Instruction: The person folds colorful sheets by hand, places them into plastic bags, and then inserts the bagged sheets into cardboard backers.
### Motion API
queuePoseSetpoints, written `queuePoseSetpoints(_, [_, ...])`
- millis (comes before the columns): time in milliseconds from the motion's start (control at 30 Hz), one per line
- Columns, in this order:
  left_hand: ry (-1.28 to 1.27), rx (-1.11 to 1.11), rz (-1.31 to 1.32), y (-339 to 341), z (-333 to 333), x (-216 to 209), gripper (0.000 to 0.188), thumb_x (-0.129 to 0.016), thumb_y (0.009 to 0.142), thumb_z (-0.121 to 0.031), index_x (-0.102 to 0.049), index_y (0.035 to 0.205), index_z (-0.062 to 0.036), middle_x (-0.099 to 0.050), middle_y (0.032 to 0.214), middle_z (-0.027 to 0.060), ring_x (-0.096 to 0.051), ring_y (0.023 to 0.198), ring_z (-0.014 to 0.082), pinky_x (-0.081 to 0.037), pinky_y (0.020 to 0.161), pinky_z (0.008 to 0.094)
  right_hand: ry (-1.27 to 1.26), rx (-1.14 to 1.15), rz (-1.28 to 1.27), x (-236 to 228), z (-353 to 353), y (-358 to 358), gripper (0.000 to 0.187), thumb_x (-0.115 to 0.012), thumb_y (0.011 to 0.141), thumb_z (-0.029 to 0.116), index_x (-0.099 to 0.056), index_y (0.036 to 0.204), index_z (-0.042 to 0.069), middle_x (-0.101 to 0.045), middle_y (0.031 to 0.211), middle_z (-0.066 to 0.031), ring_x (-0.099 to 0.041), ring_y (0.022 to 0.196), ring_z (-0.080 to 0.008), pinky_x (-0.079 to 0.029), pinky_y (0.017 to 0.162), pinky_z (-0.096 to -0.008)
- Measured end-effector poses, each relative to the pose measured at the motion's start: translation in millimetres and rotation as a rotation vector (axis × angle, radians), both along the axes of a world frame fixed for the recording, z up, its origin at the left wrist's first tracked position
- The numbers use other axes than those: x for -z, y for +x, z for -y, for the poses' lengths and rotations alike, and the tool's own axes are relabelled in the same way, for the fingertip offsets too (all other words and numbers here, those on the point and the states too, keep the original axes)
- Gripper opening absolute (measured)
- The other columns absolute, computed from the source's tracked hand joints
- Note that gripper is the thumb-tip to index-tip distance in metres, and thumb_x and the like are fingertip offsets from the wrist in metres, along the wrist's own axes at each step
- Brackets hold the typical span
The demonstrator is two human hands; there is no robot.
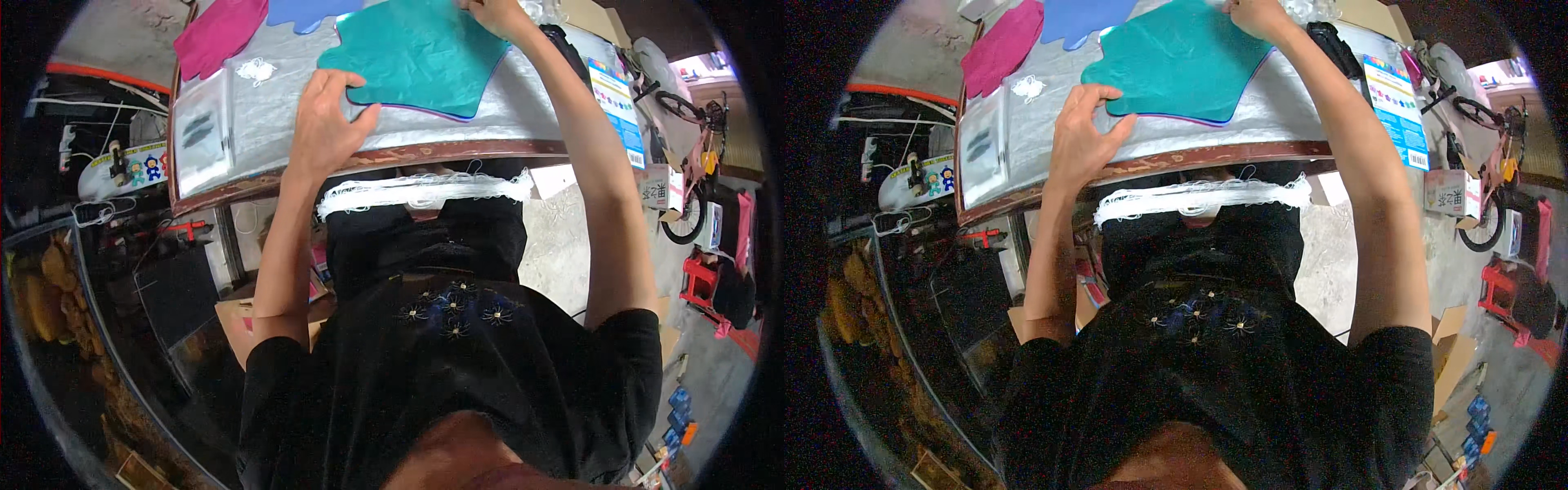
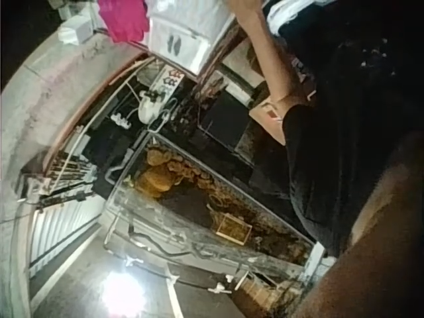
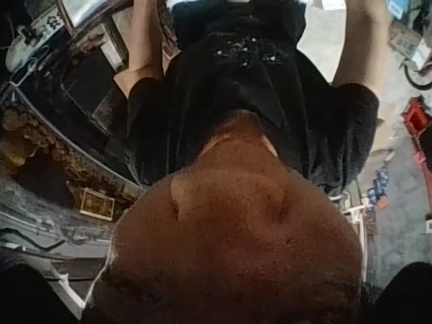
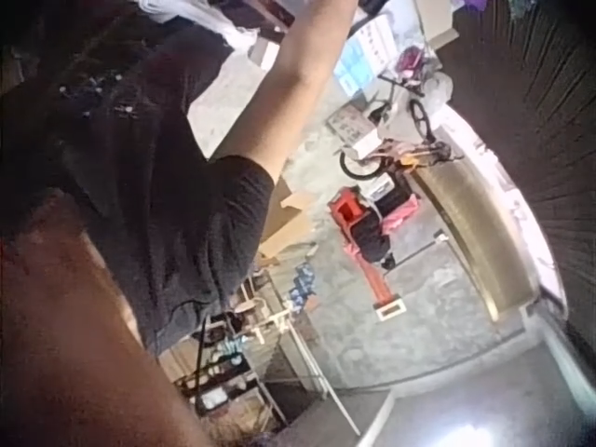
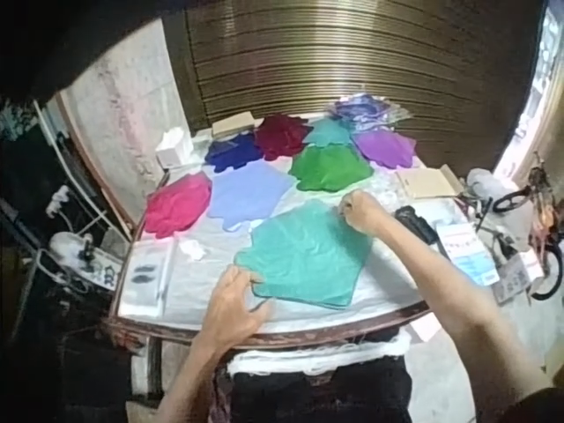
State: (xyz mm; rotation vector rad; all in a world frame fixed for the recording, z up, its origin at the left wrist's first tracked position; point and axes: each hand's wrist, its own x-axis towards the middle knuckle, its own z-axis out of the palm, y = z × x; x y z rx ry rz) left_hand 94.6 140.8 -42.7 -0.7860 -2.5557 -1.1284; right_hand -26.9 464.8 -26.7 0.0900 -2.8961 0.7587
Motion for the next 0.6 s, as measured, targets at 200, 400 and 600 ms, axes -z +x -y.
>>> queuePoseSetpoints(200, [0.026,-0.064,-0.095,2,-1,-1,0.047,-0.083,0.072,-0.013,-0.06,0.112,-0.0023,-0.059,0.109,0.017,-0.057,0.106,0.0371,-0.048,0.088,0.0441,0.015,0.018,-0.021,11,-7,-11,0.025,-0.052,0.084,0.006,-0.076,0.09,0.0,-0.073,0.095,-0.0238,-0.071,0.094,-0.0368,-0.054,0.085,-0.0427])
queuePoseSetpoints(400, [-0.028,-0.092,-0.034,3,2,1,0.052,-0.084,0.072,-0.016,-0.058,0.115,-0.0018,-0.059,0.111,0.0173,-0.056,0.105,0.0385,-0.046,0.091,0.0457,-0.147,-0.212,-0.064,1,-10,-5,0.025,-0.053,0.084,0.006,-0.075,0.093,0.0,-0.074,0.094,-0.0224,-0.071,0.091,-0.0358,-0.055,0.084,-0.0418])
queuePoseSetpoints(600, [-0.008,-0.077,-0.033,3,0,1,0.051,-0.084,0.074,-0.017,-0.059,0.116,-0.0012,-0.06,0.111,0.0176,-0.057,0.104,0.0386,-0.047,0.089,0.0454,0.065,-0.126,-0.011,-16,-3,20,0.023,-0.056,0.085,0.009,-0.075,0.093,-0.001,-0.074,0.09,-0.0219,-0.071,0.091,-0.0358,-0.055,0.084,-0.0415])
